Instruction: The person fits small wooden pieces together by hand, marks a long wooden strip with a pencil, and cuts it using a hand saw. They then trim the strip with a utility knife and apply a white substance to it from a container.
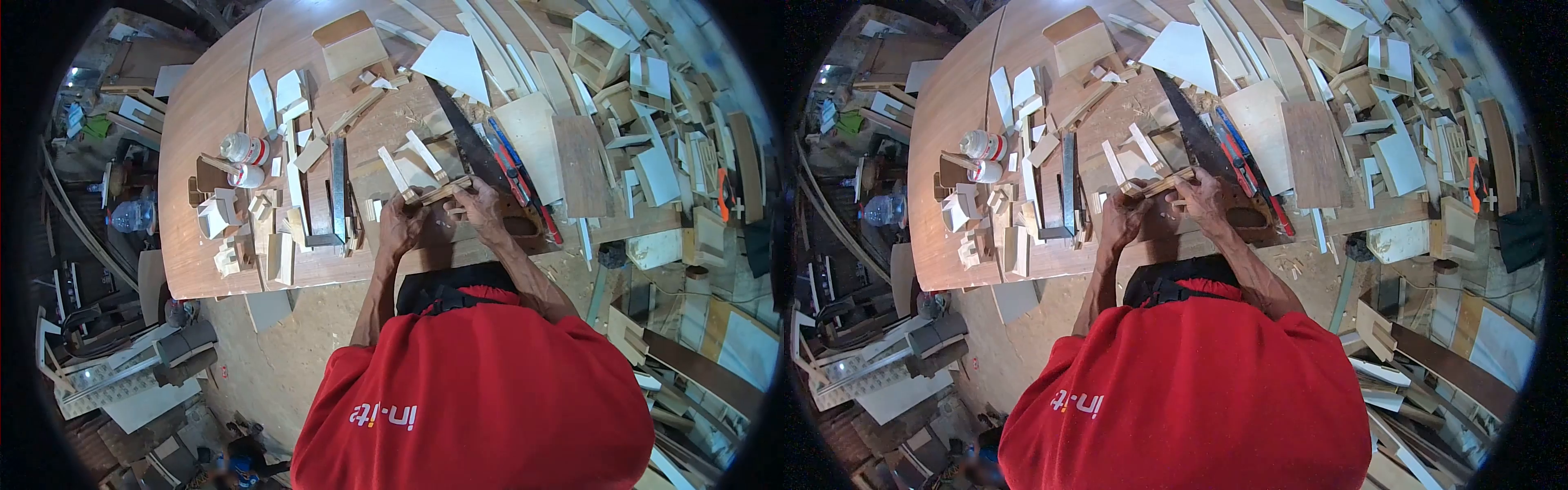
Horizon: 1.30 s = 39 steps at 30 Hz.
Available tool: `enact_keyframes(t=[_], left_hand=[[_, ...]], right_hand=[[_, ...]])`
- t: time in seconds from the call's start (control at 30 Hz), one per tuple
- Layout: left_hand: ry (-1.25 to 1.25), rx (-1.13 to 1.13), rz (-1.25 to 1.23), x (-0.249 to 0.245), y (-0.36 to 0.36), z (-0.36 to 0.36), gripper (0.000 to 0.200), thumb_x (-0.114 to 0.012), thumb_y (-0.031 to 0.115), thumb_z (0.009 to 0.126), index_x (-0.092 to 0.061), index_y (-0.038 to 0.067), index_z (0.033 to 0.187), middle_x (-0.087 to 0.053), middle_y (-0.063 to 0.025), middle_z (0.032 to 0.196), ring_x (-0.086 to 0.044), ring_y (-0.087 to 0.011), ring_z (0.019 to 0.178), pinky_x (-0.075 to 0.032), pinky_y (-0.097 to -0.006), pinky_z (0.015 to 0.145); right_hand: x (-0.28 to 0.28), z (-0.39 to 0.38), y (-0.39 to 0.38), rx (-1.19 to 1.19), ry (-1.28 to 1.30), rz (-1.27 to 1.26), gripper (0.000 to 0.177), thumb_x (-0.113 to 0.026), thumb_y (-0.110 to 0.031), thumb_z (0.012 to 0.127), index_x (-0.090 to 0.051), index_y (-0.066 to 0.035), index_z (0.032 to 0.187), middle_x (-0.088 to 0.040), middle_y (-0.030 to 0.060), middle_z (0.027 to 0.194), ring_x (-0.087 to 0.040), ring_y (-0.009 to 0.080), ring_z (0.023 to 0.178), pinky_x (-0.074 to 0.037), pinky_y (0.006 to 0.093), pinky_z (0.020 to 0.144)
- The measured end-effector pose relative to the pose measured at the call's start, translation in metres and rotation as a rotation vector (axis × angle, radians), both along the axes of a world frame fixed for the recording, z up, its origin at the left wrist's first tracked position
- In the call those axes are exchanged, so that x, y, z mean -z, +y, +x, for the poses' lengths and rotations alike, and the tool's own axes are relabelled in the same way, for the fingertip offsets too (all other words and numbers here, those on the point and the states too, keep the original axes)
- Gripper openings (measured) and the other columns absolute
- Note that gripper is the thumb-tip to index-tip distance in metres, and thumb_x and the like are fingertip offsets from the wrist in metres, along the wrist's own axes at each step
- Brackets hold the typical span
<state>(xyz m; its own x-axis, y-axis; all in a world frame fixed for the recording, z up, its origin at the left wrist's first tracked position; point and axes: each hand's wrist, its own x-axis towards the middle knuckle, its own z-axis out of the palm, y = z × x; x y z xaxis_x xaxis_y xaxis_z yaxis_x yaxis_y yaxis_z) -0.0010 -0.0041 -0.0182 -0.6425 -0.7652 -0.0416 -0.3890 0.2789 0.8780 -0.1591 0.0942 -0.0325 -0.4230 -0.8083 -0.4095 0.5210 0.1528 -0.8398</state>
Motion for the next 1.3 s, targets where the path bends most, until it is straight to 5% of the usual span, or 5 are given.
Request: enact_keyframes(t=[0.1,0.5,0.87,1.0,1.3], left_hand=[[-0.008,-0.002,0.043,-0.003,0.004,0.004,0.030,-0.063,0.006,0.080,-0.060,0.005,0.110,-0.069,-0.0131,0.091,-0.068,-0.0241,0.086,-0.052,-0.0350,0.076],[-0.041,-0.160,-0.032,0.008,0.025,0.008,0.061,-0.068,0.002,0.073,-0.044,0.001,0.129,-0.059,-0.0186,0.102,-0.062,-0.0325,0.089,-0.051,-0.0408,0.080],[-0.025,-0.184,-0.158,0.006,0.031,0.018,0.023,-0.066,0.004,0.081,-0.060,0.002,0.103,-0.062,-0.0109,0.094,-0.065,-0.0193,0.076,-0.051,-0.0296,0.067],[0.067,-0.185,-0.111,0.004,0.034,0.015,0.023,-0.064,0.001,0.078,-0.064,0.002,0.101,-0.061,-0.0136,0.089,-0.063,-0.0271,0.074,-0.051,-0.0341,0.067],[-0.044,-0.129,-0.121,-0.002,0.034,0.012,0.020,-0.067,0.012,0.082,-0.065,0.001,0.099,-0.063,-0.0128,0.088,-0.062,-0.0246,0.078,-0.049,-0.0327,0.069]], right_hand=[[0.000,0.000,0.002,0.007,-0.015,-0.010,0.025,-0.059,-0.016,0.094,-0.052,-0.002,0.113,-0.063,0.0077,0.089,-0.066,0.0139,0.069,-0.053,0.0241,0.050],[-0.001,0.005,0.002,-0.063,-0.036,0.049,0.026,-0.059,-0.015,0.094,-0.050,-0.002,0.115,-0.064,0.0088,0.097,-0.069,0.0169,0.073,-0.051,0.0239,0.049],[0.013,0.013,0.000,-0.050,0.011,0.041,0.029,-0.059,-0.015,0.093,-0.049,0.001,0.115,-0.067,0.0121,0.092,-0.068,0.0170,0.067,-0.052,0.0262,0.047],[0.017,0.013,0.003,0.016,0.092,-0.004,0.026,-0.064,-0.013,0.090,-0.050,0.001,0.107,-0.065,0.0107,0.083,-0.067,0.0169,0.060,-0.052,0.0289,0.045],[0.007,0.013,0.000,0.048,0.419,0.125,0.024,-0.067,-0.015,0.084,-0.055,0.003,0.094,-0.064,0.0117,0.073,-0.067,0.0192,0.057,-0.052,0.0343,0.052]])
